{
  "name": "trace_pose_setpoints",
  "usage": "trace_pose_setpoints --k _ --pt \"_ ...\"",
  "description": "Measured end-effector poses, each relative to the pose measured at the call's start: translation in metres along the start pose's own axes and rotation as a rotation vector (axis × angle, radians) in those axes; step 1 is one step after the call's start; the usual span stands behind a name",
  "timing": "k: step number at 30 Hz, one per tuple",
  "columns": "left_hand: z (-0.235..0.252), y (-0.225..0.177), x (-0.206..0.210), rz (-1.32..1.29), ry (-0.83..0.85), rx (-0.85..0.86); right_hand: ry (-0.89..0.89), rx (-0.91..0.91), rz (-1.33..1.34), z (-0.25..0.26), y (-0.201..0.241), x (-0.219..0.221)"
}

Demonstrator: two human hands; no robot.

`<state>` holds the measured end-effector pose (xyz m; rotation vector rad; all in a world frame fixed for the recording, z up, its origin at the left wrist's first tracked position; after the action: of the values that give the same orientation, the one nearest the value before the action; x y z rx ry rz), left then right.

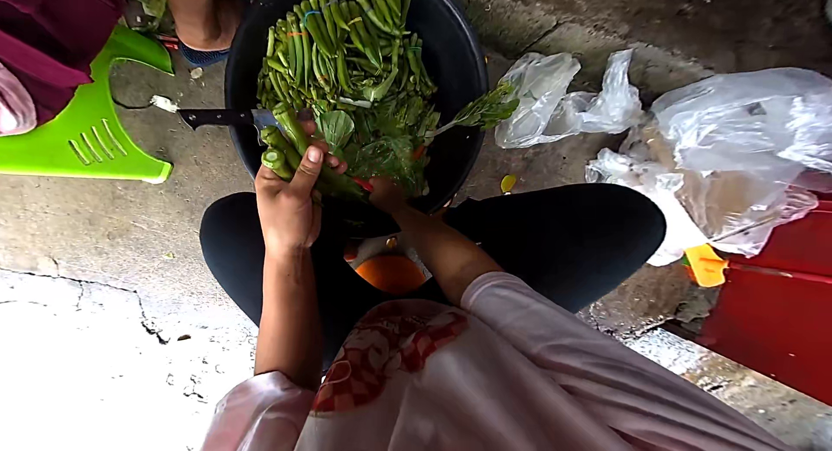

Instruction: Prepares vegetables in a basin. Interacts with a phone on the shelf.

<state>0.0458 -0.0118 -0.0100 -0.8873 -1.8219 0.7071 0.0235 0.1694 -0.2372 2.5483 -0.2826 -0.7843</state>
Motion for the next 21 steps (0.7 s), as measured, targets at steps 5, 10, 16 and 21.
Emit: trace_pose_setpoints --k 5,10,16,21 --pt "-0.003 -0.001 -0.001 -0.053 -0.010 -0.055 0.027 0.072 -0.050 0.005 0.006 0.012" --pt "-0.001 0.002 -0.003 -0.171 -0.003 -0.080 0.098 -0.014 -0.011 0.006 -0.007 0.008" --pt "0.003 0.009 0.001 -0.111 -0.067 -0.105 -0.044 -0.004 0.041 -0.028 -0.007 -0.060" --pt "0.005 0.027 0.020 -0.017 -0.018 -0.225 -0.489 0.080 0.358 -0.102 -0.014 -0.120"
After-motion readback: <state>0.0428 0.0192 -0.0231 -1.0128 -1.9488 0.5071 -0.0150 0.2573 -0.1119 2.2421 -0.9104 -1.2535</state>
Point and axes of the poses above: each hand's wrist, its own z-axis towards the middle knuckle, its own x-axis out of the palm, y = z × x, the point moved 3 cm from there along z, towards the middle knuckle, and after that the axes turned 13 degrees about -x, right-handed, at the moved point
